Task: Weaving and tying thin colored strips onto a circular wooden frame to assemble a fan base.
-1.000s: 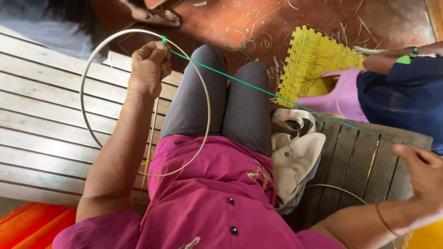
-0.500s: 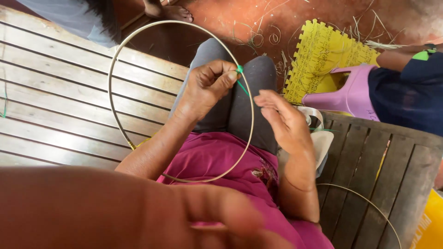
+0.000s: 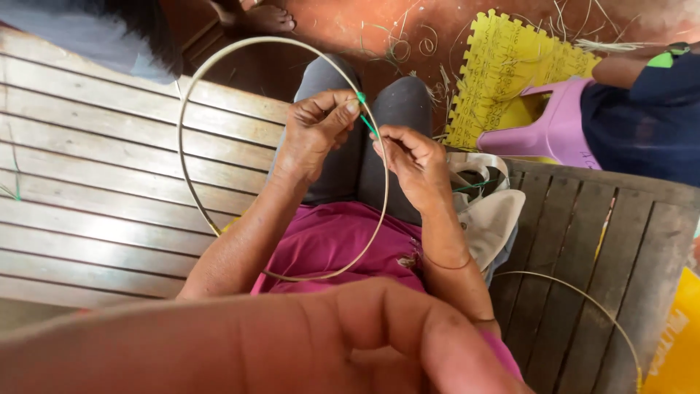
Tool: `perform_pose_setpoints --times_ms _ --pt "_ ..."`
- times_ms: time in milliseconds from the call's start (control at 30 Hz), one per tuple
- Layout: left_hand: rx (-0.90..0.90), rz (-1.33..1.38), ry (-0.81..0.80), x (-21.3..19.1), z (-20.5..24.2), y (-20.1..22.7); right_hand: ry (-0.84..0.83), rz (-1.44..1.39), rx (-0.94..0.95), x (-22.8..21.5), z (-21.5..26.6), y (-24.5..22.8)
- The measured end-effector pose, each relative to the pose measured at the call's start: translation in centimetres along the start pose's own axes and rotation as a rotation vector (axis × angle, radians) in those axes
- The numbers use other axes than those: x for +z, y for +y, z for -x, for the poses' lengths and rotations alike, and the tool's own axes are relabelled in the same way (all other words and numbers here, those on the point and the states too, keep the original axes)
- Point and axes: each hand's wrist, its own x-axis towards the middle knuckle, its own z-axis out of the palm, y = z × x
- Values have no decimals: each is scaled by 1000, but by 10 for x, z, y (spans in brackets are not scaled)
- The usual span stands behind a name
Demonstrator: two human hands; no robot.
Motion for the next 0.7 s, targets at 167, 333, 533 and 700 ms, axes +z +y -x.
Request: perform_pose_setpoints --times_ms 167,333,533,700 --pt "-78 52 -35 -3 -6 -5 45 53 -14 -2 -6 8" --pt "-128 94 -28 -2 -4 4 38 97 -10 -3 -6 3" --pt "-171 131 -43 -3 -7 1 59 87 -6 -1 -7 0" --pt "-126 93 -22 -3 -7 -7 25 106 47 -8 -7 15"
